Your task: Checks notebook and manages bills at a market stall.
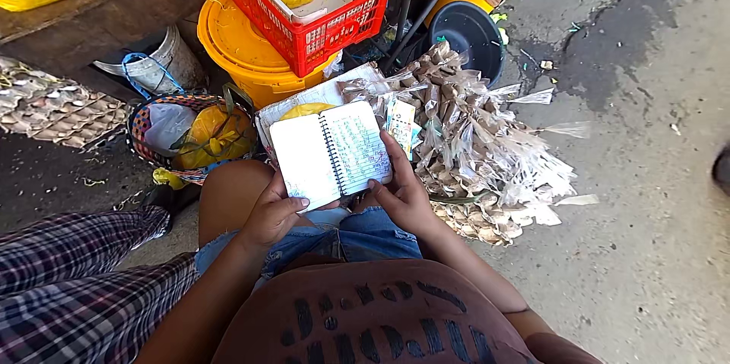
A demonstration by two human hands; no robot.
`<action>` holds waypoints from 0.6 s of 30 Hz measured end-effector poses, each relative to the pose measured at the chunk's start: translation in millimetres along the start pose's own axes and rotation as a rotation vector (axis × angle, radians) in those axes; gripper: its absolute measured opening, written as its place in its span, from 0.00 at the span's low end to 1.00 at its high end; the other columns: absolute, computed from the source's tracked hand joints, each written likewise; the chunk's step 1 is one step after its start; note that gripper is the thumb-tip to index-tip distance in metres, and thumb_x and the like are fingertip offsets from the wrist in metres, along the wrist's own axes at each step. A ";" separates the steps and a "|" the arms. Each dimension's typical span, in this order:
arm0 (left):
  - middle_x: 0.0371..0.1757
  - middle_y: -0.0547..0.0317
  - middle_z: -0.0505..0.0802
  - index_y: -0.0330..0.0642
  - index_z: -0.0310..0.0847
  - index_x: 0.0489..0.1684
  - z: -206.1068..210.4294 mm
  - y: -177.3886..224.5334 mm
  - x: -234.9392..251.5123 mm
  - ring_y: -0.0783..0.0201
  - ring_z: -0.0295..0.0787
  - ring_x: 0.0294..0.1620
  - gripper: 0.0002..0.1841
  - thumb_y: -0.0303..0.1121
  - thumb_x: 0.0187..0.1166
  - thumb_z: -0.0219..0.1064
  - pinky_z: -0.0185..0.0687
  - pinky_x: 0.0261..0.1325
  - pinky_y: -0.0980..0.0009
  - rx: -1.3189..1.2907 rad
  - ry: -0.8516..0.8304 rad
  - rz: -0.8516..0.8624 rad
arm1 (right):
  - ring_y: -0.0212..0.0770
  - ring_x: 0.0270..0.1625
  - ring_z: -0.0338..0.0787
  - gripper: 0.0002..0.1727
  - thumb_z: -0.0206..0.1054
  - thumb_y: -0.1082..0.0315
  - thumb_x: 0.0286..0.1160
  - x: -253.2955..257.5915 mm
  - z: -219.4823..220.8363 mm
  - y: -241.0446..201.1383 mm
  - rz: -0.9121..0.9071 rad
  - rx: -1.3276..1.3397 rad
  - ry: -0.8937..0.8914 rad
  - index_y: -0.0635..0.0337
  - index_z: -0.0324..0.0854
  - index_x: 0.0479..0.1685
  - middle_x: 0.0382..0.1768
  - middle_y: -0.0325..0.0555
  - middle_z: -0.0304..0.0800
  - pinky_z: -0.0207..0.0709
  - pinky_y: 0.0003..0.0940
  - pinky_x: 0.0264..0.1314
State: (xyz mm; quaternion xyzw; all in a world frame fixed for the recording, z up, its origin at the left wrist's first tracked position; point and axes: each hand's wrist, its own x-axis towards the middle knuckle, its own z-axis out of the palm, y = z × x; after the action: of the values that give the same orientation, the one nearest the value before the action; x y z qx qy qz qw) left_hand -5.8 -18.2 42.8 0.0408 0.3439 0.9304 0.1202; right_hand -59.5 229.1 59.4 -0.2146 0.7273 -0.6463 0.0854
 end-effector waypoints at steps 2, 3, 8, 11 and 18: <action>0.69 0.49 0.89 0.48 0.59 0.80 -1.0 0.6 0.2 0.45 0.90 0.66 0.32 0.17 0.75 0.61 0.86 0.69 0.42 -0.001 -0.009 -0.004 | 0.34 0.72 0.84 0.43 0.55 0.79 0.76 0.0 -3.0 -0.1 0.002 0.035 -0.025 0.61 0.42 0.95 0.85 0.54 0.66 0.84 0.30 0.69; 0.68 0.49 0.89 0.48 0.59 0.80 -1.6 1.1 0.3 0.45 0.90 0.66 0.32 0.18 0.75 0.61 0.86 0.69 0.43 0.000 -0.014 -0.006 | 0.34 0.70 0.86 0.43 0.54 0.80 0.76 0.0 -4.4 -0.2 0.007 0.070 -0.036 0.59 0.41 0.95 0.83 0.52 0.68 0.85 0.30 0.68; 0.61 0.50 0.93 0.44 0.74 0.69 2.5 7.4 4.0 0.53 0.96 0.56 0.17 0.21 0.85 0.52 0.94 0.57 0.53 0.142 0.062 -0.034 | 0.36 0.54 0.94 0.40 0.51 0.82 0.80 -0.3 -9.1 0.9 -0.019 0.196 -0.008 0.52 0.47 0.94 0.76 0.43 0.80 0.93 0.33 0.51; 0.55 0.53 0.95 0.38 0.79 0.66 9.4 8.8 8.4 0.60 0.97 0.48 0.16 0.19 0.86 0.53 0.96 0.50 0.62 0.310 0.219 -0.007 | 0.34 0.51 0.94 0.31 0.52 0.83 0.80 -1.9 -8.1 4.1 -0.018 0.139 0.112 0.61 0.65 0.86 0.73 0.46 0.80 0.93 0.32 0.50; 0.40 0.59 0.97 0.37 0.89 0.43 16.2 4.8 14.6 0.64 0.97 0.40 0.10 0.14 0.74 0.66 0.96 0.50 0.65 0.456 0.261 0.069 | 0.30 0.53 0.92 0.21 0.53 0.83 0.76 -2.5 5.3 -0.5 -0.006 -0.007 0.187 0.70 0.87 0.61 0.66 0.56 0.82 0.91 0.24 0.52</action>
State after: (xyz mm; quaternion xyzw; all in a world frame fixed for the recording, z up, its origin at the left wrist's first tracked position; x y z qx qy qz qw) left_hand -18.3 -7.9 58.1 -0.0419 0.5556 0.8298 0.0309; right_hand -55.1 225.3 58.7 -0.1559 0.7336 -0.6613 0.0145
